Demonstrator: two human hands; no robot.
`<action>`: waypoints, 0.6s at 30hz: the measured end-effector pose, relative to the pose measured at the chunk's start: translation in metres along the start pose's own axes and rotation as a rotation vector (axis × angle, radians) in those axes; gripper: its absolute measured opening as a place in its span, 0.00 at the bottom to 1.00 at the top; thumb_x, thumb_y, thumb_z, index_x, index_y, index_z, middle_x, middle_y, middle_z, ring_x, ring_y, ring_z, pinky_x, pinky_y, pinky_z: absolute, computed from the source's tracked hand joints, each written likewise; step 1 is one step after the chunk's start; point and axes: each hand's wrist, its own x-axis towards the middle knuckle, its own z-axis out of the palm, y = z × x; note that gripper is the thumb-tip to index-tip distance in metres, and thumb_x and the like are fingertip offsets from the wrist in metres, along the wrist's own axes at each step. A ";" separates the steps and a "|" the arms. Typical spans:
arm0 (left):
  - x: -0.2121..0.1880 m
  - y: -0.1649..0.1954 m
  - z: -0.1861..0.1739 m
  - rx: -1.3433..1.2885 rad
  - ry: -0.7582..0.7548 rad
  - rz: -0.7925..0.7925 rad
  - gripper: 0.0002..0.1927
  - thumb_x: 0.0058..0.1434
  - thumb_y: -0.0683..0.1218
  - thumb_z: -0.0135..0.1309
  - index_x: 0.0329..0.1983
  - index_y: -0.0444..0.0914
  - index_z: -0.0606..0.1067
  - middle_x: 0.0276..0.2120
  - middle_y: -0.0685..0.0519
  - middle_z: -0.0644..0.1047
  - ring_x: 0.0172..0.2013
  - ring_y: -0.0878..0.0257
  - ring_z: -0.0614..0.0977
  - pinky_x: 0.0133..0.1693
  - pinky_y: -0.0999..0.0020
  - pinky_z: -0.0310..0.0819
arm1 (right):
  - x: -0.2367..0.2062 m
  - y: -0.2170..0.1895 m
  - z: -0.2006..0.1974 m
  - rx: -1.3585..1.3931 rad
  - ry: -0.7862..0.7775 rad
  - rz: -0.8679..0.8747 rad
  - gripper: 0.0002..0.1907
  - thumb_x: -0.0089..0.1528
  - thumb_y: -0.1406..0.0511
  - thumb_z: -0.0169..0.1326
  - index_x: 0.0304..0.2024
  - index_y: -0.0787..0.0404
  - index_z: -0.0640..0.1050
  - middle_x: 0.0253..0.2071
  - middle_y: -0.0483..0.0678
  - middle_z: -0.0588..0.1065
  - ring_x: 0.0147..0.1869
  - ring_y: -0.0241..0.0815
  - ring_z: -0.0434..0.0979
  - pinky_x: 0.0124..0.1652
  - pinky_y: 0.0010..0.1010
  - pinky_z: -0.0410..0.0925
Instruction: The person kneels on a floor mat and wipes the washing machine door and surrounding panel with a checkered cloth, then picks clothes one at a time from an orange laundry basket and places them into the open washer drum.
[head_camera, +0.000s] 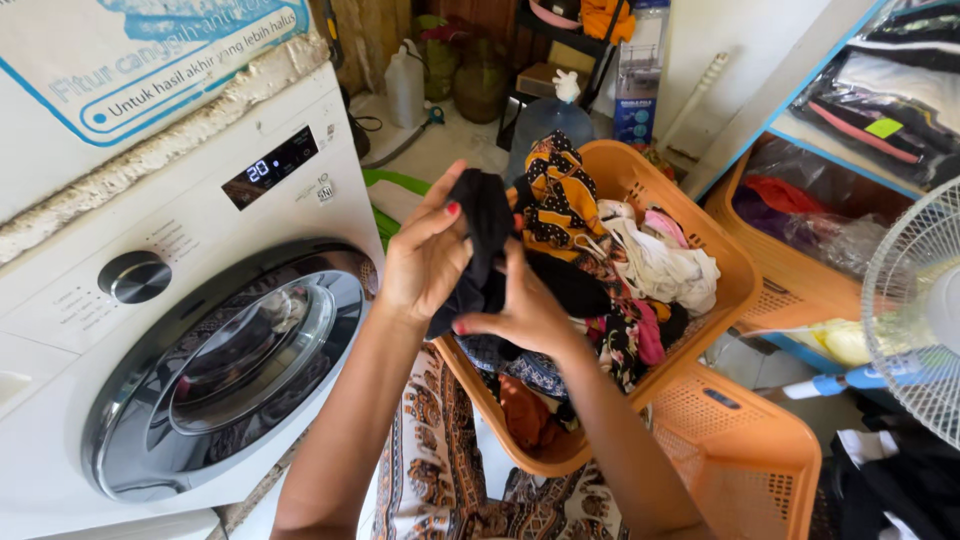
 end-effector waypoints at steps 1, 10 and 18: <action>0.004 -0.001 0.007 0.024 -0.006 0.026 0.37 0.65 0.39 0.51 0.76 0.33 0.54 0.63 0.43 0.71 0.60 0.54 0.76 0.61 0.59 0.71 | 0.001 0.010 0.010 -0.039 0.025 0.182 0.50 0.56 0.56 0.68 0.69 0.66 0.54 0.64 0.62 0.65 0.64 0.57 0.73 0.60 0.41 0.66; 0.070 0.074 0.080 0.957 -0.209 0.692 0.47 0.68 0.40 0.68 0.80 0.42 0.49 0.69 0.50 0.63 0.66 0.59 0.69 0.69 0.62 0.65 | 0.105 0.034 -0.142 0.555 0.825 0.057 0.20 0.63 0.64 0.53 0.55 0.70 0.73 0.51 0.50 0.77 0.54 0.43 0.78 0.54 0.30 0.72; 0.082 0.011 0.030 1.863 0.262 0.649 0.68 0.34 0.63 0.80 0.77 0.44 0.60 0.52 0.44 0.65 0.54 0.42 0.64 0.61 0.47 0.60 | 0.086 0.008 -0.153 1.082 0.311 0.315 0.15 0.66 0.66 0.55 0.52 0.69 0.79 0.46 0.51 0.80 0.45 0.40 0.80 0.46 0.30 0.74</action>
